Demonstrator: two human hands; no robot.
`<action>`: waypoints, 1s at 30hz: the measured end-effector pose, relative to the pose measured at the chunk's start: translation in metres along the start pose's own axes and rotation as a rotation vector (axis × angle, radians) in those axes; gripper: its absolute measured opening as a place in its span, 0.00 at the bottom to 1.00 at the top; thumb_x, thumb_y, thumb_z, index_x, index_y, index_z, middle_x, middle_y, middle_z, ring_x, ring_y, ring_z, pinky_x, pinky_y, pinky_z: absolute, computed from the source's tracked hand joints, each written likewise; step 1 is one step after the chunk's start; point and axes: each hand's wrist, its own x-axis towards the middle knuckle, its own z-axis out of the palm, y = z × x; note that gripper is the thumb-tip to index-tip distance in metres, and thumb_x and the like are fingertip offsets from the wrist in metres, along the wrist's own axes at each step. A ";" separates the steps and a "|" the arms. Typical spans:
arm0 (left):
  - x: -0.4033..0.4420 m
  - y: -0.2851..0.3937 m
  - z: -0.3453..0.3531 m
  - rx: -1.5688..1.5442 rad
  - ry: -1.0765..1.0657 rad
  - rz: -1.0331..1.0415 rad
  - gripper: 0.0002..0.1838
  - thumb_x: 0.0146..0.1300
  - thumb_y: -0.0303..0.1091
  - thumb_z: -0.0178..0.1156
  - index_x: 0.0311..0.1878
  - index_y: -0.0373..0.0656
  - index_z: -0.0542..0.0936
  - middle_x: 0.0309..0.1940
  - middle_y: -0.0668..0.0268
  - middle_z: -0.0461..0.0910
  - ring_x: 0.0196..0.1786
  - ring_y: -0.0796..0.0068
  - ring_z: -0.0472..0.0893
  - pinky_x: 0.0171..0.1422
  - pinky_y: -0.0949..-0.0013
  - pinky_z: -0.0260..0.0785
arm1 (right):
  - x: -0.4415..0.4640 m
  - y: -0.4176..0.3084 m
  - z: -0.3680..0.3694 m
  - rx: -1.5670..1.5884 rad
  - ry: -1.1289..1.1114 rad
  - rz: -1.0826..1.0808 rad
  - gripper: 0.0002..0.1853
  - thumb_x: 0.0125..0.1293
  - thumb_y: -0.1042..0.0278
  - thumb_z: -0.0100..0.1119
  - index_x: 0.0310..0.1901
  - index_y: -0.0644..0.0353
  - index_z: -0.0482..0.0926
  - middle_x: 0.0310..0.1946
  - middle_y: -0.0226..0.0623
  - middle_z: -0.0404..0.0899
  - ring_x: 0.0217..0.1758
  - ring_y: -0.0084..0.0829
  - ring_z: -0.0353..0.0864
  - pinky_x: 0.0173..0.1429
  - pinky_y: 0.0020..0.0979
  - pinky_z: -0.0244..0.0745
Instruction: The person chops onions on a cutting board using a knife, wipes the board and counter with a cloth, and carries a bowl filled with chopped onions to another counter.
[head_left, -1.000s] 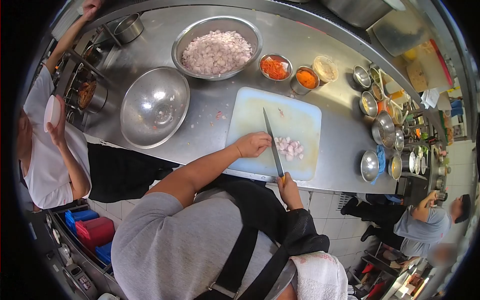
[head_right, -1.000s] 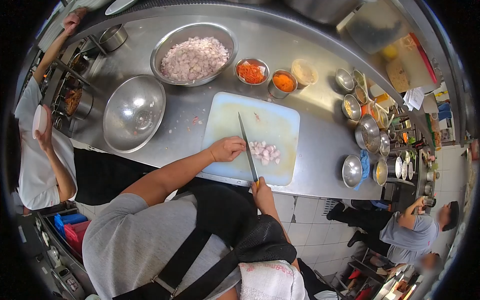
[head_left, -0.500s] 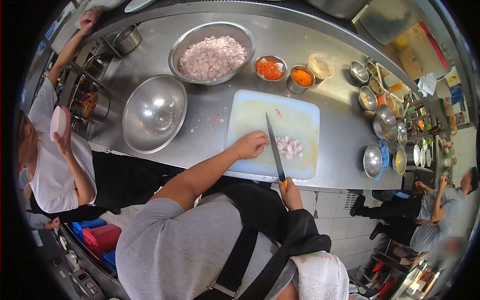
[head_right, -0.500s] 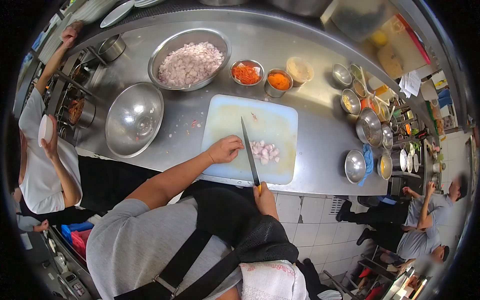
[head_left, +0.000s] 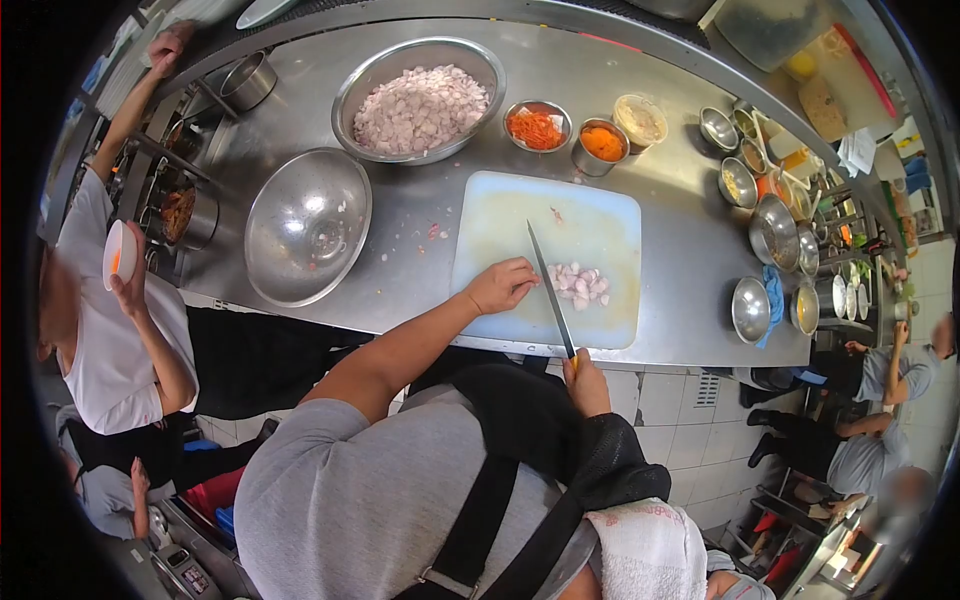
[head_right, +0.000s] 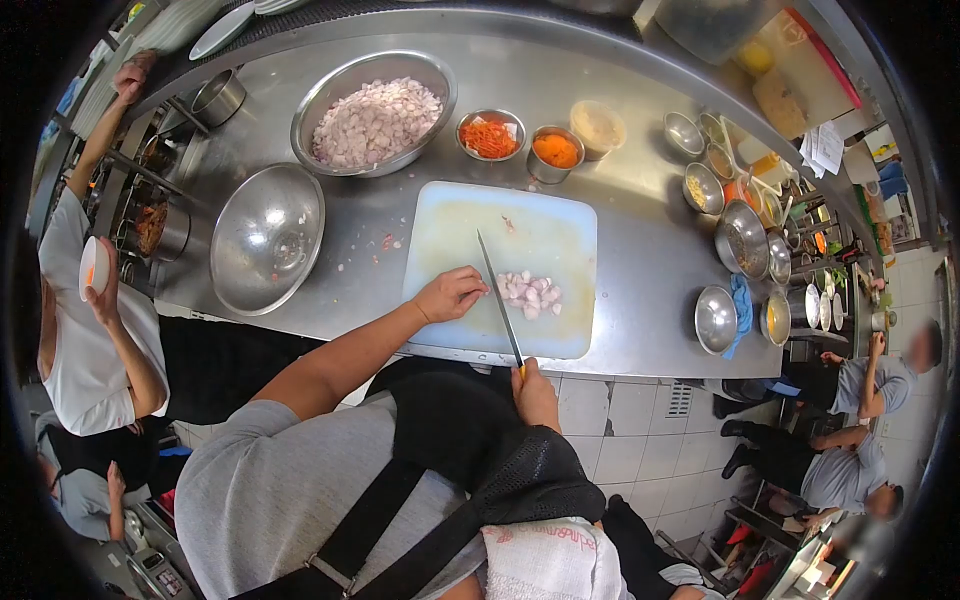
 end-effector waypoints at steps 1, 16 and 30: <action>0.001 -0.001 -0.001 0.023 -0.014 0.038 0.07 0.66 0.21 0.67 0.46 0.40 0.87 0.42 0.58 0.83 0.43 0.57 0.85 0.47 0.61 0.81 | -0.001 -0.002 -0.001 -0.006 0.008 0.000 0.17 0.80 0.51 0.57 0.55 0.58 0.74 0.36 0.64 0.86 0.42 0.68 0.86 0.46 0.63 0.79; 0.007 -0.007 -0.004 0.023 -0.076 0.108 0.06 0.65 0.18 0.64 0.44 0.36 0.84 0.42 0.56 0.83 0.45 0.53 0.84 0.51 0.58 0.79 | -0.007 -0.019 -0.019 -0.141 0.018 -0.040 0.16 0.82 0.53 0.54 0.55 0.57 0.75 0.33 0.62 0.86 0.40 0.67 0.87 0.45 0.63 0.80; 0.004 -0.008 -0.002 0.015 -0.060 0.076 0.06 0.66 0.18 0.63 0.44 0.37 0.84 0.42 0.57 0.83 0.46 0.53 0.84 0.51 0.57 0.80 | 0.001 -0.013 -0.008 -0.087 -0.027 -0.060 0.16 0.81 0.54 0.55 0.54 0.59 0.74 0.34 0.62 0.86 0.41 0.66 0.87 0.45 0.63 0.79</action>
